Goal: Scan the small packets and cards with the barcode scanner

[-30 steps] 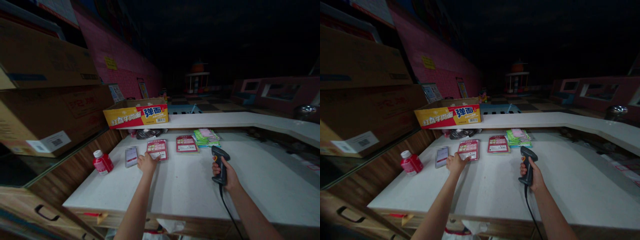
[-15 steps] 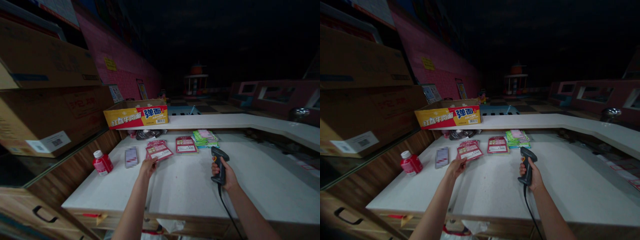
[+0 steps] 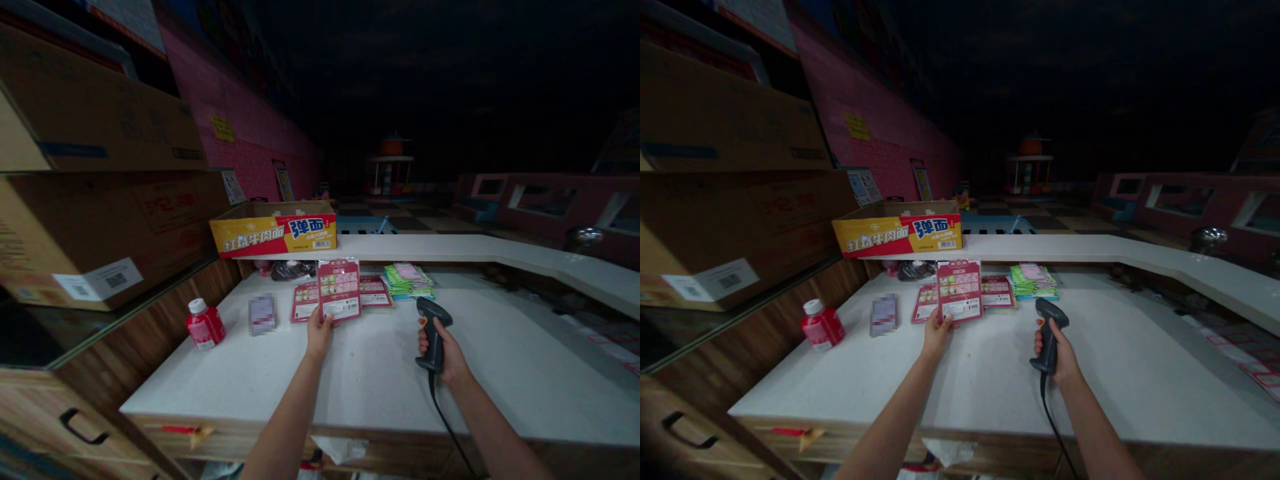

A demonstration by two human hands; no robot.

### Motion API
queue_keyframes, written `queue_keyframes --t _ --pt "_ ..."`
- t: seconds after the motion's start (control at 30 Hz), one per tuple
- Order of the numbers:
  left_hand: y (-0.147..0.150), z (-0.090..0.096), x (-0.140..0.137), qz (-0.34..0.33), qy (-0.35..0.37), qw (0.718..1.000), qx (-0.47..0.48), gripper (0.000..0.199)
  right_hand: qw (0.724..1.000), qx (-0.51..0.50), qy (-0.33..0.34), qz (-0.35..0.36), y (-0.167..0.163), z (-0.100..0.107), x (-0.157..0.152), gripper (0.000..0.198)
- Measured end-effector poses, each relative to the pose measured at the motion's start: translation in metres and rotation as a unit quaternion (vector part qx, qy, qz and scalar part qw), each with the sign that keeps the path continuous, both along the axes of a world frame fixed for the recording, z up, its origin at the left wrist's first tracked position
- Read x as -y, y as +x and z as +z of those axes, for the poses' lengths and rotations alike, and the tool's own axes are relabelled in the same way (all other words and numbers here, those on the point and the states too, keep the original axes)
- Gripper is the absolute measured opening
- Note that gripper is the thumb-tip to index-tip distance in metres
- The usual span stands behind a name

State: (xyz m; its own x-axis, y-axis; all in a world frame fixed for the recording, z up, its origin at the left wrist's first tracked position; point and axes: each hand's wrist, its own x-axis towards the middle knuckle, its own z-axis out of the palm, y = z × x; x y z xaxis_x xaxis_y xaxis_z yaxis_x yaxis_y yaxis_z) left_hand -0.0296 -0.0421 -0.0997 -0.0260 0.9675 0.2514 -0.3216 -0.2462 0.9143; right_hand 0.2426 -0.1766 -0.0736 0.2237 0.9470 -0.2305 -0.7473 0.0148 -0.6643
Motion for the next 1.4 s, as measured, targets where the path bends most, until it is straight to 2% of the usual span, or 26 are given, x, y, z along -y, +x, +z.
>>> queue_keyframes --t 0.13,0.27,0.47,0.73,1.13,1.3,1.4 --pt "-0.002 -0.001 0.001 -0.003 0.0 1.0 0.013 0.056 0.994 0.099 -0.009 0.036 -0.02 0.017 0.007 0.038" --pt "-0.002 0.0 0.0 -0.008 -0.006 1.0 0.026 0.059 0.97 0.234 -0.019 0.068 -0.048 0.035 0.015 0.042" --pt "-0.001 -0.001 -0.001 -0.001 -0.021 0.999 0.033 0.059 0.94 0.329 -0.029 0.088 -0.077 0.042 0.017 0.04" --pt "0.0 0.0 -0.001 0.019 -0.014 1.0 -0.004 0.048 0.929 0.358 -0.044 0.081 -0.086 0.046 0.019 0.04" --pt "-0.002 -0.004 -0.003 0.013 -0.012 1.0 0.012 0.056 0.93 0.355 -0.024 0.087 -0.083 0.048 0.019 0.042" --pt "-0.001 -0.003 -0.003 0.001 -0.014 0.999 0.03 0.062 0.921 0.376 -0.035 0.097 -0.084 0.05 0.018 0.042" --pt "-0.001 -0.002 -0.001 0.003 -0.018 0.999 0.028 0.064 0.931 0.352 -0.039 0.084 -0.077 0.048 0.015 0.04"
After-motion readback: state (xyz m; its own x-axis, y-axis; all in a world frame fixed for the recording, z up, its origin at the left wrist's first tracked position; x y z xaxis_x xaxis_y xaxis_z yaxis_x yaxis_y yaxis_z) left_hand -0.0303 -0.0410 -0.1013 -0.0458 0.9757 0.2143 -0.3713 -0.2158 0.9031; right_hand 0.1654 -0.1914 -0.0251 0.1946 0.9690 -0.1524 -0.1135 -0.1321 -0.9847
